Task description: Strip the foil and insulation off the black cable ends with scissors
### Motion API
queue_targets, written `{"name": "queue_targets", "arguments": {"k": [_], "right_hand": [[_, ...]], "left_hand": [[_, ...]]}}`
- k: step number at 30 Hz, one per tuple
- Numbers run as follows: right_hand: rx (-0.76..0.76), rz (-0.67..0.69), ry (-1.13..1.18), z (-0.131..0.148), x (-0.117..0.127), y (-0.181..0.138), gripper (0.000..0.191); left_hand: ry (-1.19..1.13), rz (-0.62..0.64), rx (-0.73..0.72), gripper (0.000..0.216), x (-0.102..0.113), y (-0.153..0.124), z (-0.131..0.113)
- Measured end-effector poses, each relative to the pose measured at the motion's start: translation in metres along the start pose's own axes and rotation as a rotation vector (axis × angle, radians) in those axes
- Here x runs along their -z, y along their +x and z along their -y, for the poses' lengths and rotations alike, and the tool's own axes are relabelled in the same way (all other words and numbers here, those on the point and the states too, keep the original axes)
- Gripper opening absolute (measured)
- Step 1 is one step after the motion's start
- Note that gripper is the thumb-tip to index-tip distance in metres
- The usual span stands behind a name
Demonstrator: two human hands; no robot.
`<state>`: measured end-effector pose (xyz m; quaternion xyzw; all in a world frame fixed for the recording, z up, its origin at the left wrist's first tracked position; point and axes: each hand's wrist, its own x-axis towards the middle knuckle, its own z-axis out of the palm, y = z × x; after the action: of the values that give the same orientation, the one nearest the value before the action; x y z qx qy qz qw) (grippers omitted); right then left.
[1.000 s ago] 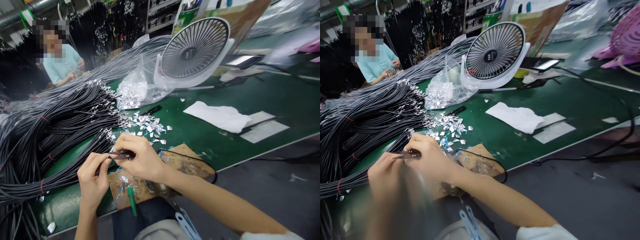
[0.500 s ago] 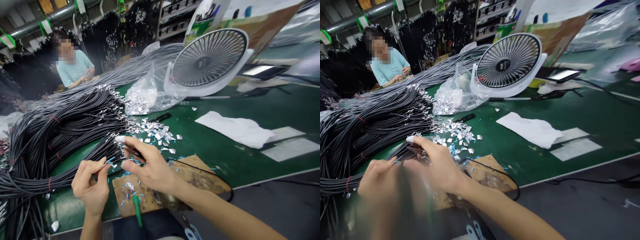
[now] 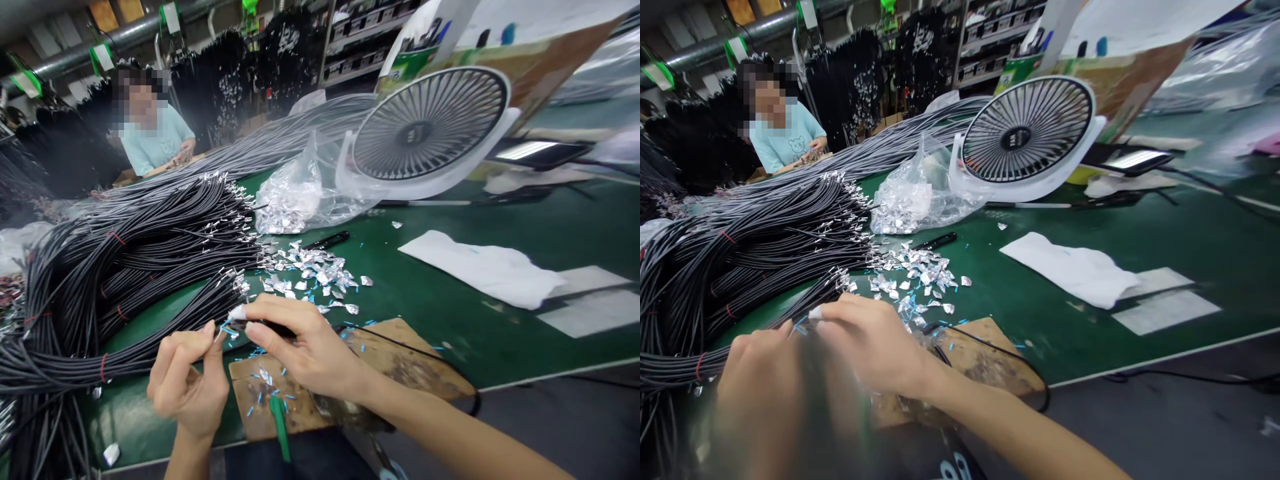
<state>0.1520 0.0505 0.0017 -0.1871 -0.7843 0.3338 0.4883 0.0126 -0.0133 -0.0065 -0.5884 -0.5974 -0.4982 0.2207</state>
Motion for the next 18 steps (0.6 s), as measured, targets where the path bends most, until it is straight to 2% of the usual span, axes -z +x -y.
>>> {"name": "queue_targets", "arguments": {"k": [5, 9, 14, 18], "right_hand": [[0.012, -0.007, 0.01, -0.002, -0.001, -0.001, 0.019], [-0.01, -0.01, 0.019, 0.0, -0.001, 0.001, 0.021], [-0.069, -0.022, -0.01, 0.003, 0.0, 0.003, 0.022], [-0.098, -0.063, -0.032, 0.003, -0.001, 0.002, 0.021]], "left_hand": [[0.019, 0.026, -0.049, 0.028, 0.001, 0.003, -0.004], [-0.002, -0.001, -0.056, 0.026, 0.001, 0.001, -0.002], [-0.089, 0.018, 0.033, 0.006, -0.002, -0.008, 0.004], [-0.089, 0.018, 0.071, 0.007, -0.002, -0.012, 0.007]]}}
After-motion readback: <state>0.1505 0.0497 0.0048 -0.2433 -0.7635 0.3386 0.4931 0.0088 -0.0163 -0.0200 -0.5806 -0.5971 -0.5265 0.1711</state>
